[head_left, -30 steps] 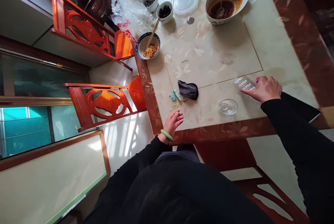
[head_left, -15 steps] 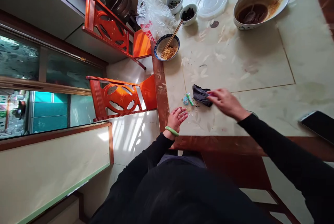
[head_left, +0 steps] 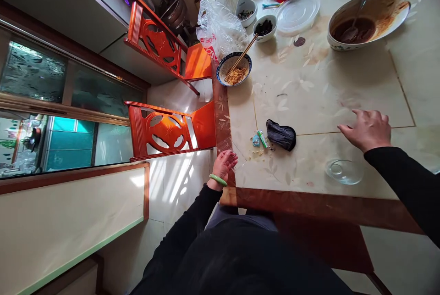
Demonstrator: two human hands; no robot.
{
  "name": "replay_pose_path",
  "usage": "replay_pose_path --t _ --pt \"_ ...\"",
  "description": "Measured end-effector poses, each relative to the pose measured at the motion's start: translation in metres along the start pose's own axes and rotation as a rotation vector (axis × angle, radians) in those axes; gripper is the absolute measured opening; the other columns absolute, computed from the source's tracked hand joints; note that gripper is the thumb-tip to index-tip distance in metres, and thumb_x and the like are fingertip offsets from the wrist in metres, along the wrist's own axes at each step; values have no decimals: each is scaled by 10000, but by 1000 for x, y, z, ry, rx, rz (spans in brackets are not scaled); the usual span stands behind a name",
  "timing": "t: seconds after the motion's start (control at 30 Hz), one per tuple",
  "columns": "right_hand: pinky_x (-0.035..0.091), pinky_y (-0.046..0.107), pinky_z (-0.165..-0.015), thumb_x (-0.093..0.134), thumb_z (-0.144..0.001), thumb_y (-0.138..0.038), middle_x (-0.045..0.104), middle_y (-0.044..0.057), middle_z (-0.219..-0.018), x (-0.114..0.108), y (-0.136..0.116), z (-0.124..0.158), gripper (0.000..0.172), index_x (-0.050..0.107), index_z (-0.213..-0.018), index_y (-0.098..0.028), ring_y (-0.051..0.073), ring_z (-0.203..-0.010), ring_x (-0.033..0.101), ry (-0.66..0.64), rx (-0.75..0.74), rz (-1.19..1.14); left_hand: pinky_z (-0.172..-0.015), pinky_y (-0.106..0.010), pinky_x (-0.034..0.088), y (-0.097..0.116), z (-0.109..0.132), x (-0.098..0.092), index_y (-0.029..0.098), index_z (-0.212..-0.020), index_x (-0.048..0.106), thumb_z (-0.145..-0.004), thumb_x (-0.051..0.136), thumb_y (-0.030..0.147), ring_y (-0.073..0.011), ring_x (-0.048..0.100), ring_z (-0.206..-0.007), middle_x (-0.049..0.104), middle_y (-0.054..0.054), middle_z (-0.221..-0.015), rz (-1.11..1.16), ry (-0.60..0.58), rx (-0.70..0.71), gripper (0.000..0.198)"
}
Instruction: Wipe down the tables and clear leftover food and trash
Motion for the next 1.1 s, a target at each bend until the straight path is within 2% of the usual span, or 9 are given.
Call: replay_pose_path --t 0.07,0.2,0.37,0.53,0.7,0.83,0.9,0.97,1.1 --pt "463 602 -1138 732 -772 -291 708 294 -1325 2 -41 -1 364 759 -1135 -277 400 -1373 613 -89 -59 -46 -822 -280 586 9 -7 -6 173 -902 678 -854 893 327 -134 745 -764 759 -37 -868 1 2 6 268" --pt "554 480 -1115 649 -903 -263 758 228 -1291 20 -148 -7 330 745 -1207 -178 314 -1189 741 -312 -55 -270 -760 -250 584 35 -27 -17 166 -891 687 -894 855 329 -122 741 -747 759 -36 -855 3 -19 17 234" --pt "562 469 -1109 680 -906 -249 764 169 -1324 63 -279 -52 418 734 -1301 -124 286 -1182 738 -251 -136 -451 -780 -259 579 69 -64 -27 166 -905 687 -854 890 349 -118 733 -750 755 -28 -866 -23 -66 14 278" --pt "512 479 -1133 642 -969 -204 777 142 -1277 114 -370 -120 393 734 -1348 -151 291 -1186 722 -227 -223 -261 -772 -250 583 95 -96 -48 182 -929 692 -782 943 372 -123 748 -788 762 -18 -891 -4 -117 13 347" --pt "458 543 -1156 610 -1028 -165 772 189 -1185 149 -411 -166 222 743 -1179 -70 347 -1292 684 -205 -150 -129 -746 -247 574 111 -119 -76 194 -925 687 -741 963 427 -131 749 -785 766 -24 -896 -25 -60 -25 406" --pt "433 523 -1176 538 -1087 -179 760 207 -1171 154 -420 -174 241 705 -1022 -17 330 -1333 659 -244 -62 -99 -785 -265 570 129 -139 -73 200 -945 687 -785 928 427 -132 738 -798 754 -23 -904 -40 -73 9 369" --pt "444 464 -1172 584 -1058 -179 760 192 -1214 149 -421 -173 189 697 -1039 -29 296 -1304 671 -214 -30 -110 -817 -277 571 145 -150 -57 203 -944 685 -816 902 429 -135 732 -812 737 -17 -891 -66 -119 47 338" --pt "458 392 -1144 582 -1054 -187 758 176 -1235 141 -420 -172 188 679 -1084 -29 243 -1247 686 -142 -7 -168 -843 -283 573 166 -164 -29 201 -931 678 -843 879 429 -140 727 -835 714 -14 -871 -111 -182 103 316" --pt "482 291 -1053 462 -1073 -105 738 168 -1259 124 -405 -171 207 622 -1185 -39 153 -1130 687 -3 10 -327 -831 -288 573 214 -208 56 193 -951 651 -896 844 432 -153 724 -843 680 -14 -852 -271 -273 276 312"
Point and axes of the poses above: each hand's wrist, its own z-axis away from the middle knuckle, its own x-axis out of the palm, y = z × x, the point moved 1 cm from there along -z, towards the middle knuckle
